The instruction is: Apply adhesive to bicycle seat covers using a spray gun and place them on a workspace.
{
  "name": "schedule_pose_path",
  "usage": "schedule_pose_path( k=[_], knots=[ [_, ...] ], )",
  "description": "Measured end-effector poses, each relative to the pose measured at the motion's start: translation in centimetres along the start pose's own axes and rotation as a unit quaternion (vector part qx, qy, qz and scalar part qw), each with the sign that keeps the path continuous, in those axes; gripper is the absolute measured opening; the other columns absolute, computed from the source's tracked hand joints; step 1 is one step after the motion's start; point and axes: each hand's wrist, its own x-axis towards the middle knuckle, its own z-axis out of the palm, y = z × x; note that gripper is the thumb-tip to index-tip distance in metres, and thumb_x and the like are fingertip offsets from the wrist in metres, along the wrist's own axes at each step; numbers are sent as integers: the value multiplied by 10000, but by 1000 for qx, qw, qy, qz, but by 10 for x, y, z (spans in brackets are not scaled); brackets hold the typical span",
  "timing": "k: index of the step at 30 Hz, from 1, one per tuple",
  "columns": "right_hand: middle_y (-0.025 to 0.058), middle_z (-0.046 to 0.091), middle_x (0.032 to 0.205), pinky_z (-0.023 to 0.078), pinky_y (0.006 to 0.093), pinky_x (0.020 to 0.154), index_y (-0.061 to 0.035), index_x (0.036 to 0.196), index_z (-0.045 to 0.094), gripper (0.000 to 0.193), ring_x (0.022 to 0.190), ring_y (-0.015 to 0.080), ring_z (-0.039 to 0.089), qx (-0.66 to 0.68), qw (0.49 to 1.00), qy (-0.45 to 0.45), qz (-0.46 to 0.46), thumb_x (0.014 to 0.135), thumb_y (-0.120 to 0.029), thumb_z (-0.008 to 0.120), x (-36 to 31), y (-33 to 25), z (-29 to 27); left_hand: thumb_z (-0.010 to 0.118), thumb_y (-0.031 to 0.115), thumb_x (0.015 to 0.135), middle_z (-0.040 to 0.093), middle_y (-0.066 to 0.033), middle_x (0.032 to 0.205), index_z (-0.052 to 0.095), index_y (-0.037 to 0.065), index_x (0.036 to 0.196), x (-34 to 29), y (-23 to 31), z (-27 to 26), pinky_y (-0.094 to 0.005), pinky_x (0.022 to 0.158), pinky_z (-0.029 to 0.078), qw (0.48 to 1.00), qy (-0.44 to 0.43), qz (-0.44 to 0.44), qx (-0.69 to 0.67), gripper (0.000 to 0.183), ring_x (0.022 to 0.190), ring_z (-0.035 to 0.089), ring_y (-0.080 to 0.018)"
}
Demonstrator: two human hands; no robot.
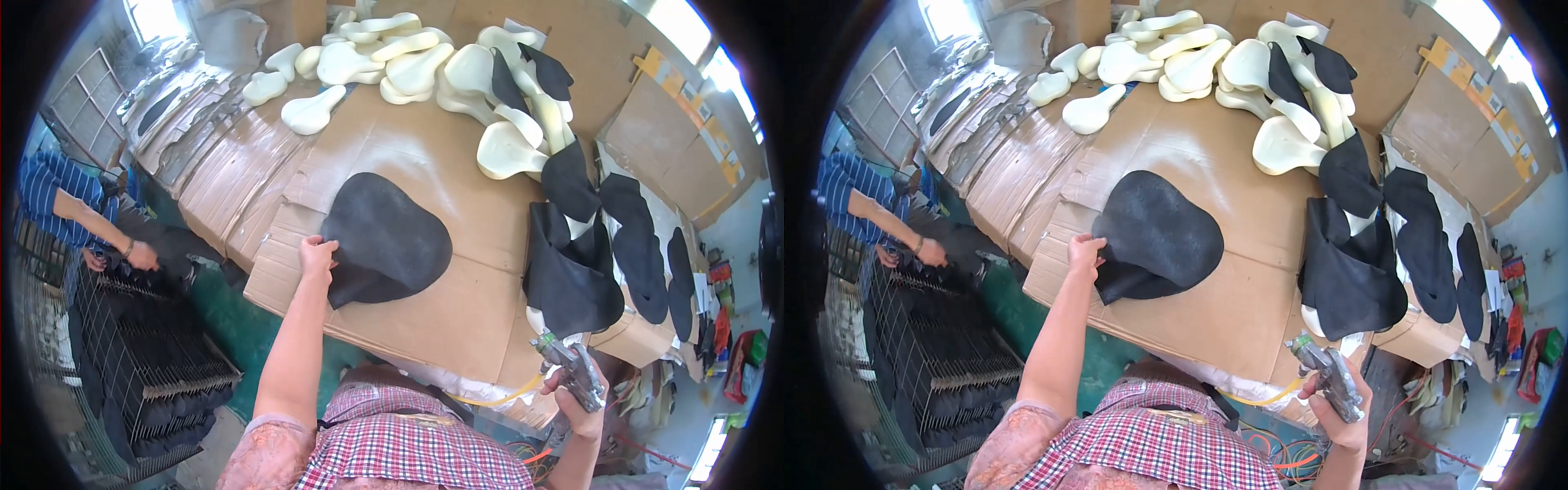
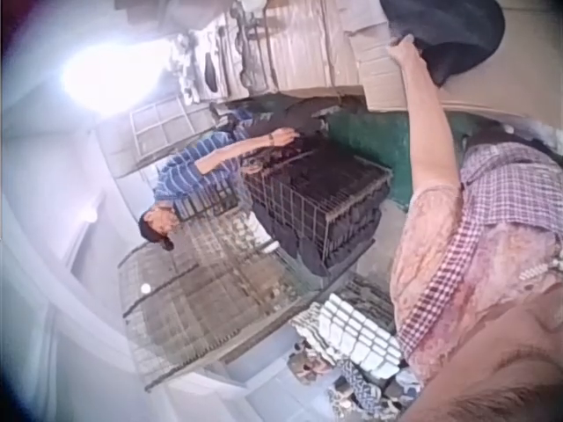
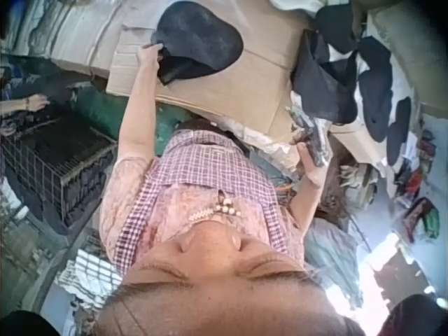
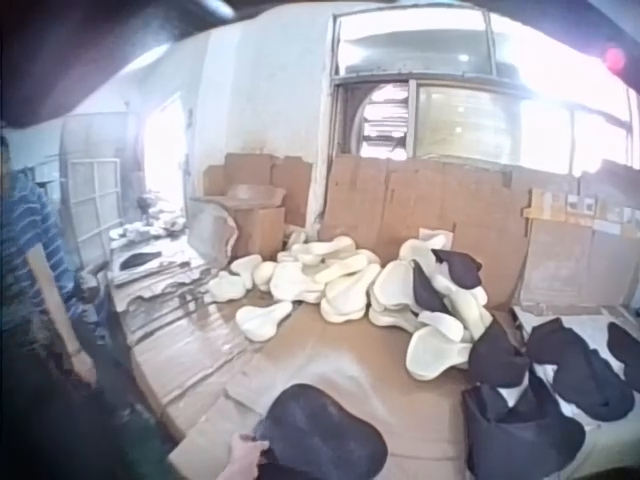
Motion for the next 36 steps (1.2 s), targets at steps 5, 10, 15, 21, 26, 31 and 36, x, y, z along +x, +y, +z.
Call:
schedule_pose_path(
  k=[5,10,15,21,26,31,36],
  knots=[
    [117,605,883,501,312,725,20,1299,465,612,800,185,610,-35,999,-38,9,711,41,633,2,10,3,669,95,729,642,-144,963,684,56,816,8,-32,-26,-427,721,502,744,83,309,586,97,810,618,-325],
    [108,606,906,505,288,728,6,1299,473,622,807,160,604,-71,994,-85,7,704,45,647,6,10,8,652,105,804,626,-53,905,641,68,1032,-3,1,-3,-348,636,502,953,-49,197,225,232,780,617,-208],
    [108,611,905,506,284,733,6,1302,475,626,821,160,602,-58,997,-51,15,703,41,654,6,7,5,648,64,816,624,-58,980,514,53,1146,-47,99,30,-379,691,528,958,-192,116,-176,356,814,628,-193],
    [117,620,865,505,294,712,41,1279,477,613,774,167,608,-94,992,-81,38,697,-5,665,7,3,9,601,124,866,624,-110,1040,533,32,1143,-78,182,-20,-356,820,523,906,-215,169,-323,299,886,633,-226],
    [142,626,853,522,313,671,67,1262,476,602,726,181,613,-85,984,-143,70,689,-4,647,7,3,12,523,156,925,612,-165,1065,465,-28,1219,-69,219,-111,-372,712,565,875,-270,276,-292,351,866,643,-247],
    [93,633,813,491,249,660,44,1255,501,597,735,132,612,-8,996,-55,66,684,-1,667,8,-22,35,511,165,918,572,-202,1142,439,-26,1280,-52,218,-173,-410,867,522,907,-174,205,-324,415,1022,607,-293],
    [77,632,777,494,248,656,53,1234,512,567,713,123,607,-131,990,25,44,691,-19,656,-6,-31,16,548,123,887,583,-164,1137,494,-37,1220,-38,194,-189,-424,926,479,891,16,277,-358,373,1040,591,-289]
  ],
)
